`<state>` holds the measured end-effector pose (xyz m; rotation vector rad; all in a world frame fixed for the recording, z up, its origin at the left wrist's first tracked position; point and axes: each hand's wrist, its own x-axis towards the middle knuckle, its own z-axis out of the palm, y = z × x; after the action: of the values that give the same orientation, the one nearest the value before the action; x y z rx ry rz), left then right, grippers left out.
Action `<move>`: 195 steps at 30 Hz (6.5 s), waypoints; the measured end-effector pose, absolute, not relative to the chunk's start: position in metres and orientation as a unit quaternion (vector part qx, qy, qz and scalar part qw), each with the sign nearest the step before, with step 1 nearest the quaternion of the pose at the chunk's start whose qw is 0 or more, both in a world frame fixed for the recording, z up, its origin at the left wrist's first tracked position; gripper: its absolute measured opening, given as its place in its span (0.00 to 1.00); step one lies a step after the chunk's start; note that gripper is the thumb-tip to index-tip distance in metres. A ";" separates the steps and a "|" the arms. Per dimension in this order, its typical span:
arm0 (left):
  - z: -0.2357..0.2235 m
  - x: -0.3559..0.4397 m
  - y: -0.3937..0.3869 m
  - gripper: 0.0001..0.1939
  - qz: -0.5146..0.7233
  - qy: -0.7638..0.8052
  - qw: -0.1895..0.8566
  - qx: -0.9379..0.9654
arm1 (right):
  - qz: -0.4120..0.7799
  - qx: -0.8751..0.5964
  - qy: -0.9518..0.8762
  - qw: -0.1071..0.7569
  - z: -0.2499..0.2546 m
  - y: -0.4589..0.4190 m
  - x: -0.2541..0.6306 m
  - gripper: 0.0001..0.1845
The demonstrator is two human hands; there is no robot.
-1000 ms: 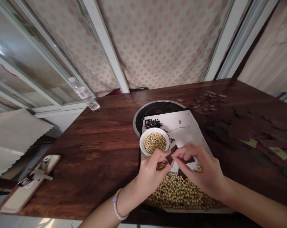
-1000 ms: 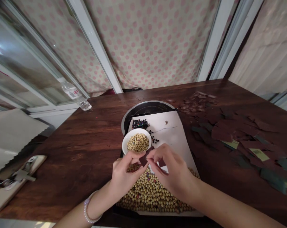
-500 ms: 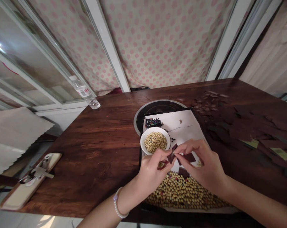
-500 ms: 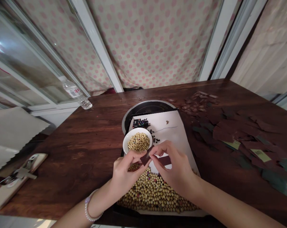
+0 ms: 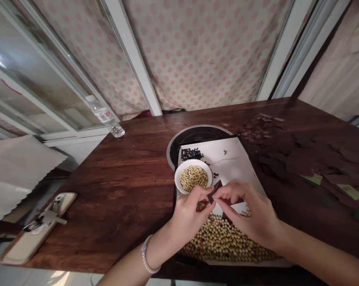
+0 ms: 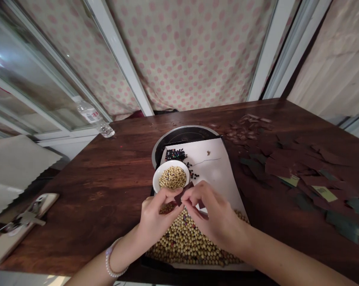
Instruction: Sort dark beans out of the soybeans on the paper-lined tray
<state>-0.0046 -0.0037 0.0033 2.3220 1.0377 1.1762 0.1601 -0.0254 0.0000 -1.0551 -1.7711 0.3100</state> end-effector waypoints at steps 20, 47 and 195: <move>0.012 -0.005 -0.008 0.16 0.429 0.245 0.188 0.849 | 0.346 -0.459 -0.655 0.490 -0.005 0.021 0.172 0.03; 0.009 0.001 0.004 0.11 0.504 0.420 0.425 0.624 | 0.416 -0.352 -0.820 0.175 -0.006 -0.013 0.185 0.12; 0.001 -0.002 -0.007 0.10 0.432 0.339 0.196 0.812 | 0.247 -0.378 -0.689 0.567 -0.004 -0.018 0.166 0.12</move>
<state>-0.0021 -0.0066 0.0009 2.2763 0.9503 1.2110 0.1660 -0.0179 -0.0041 -0.8877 -1.6201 0.5817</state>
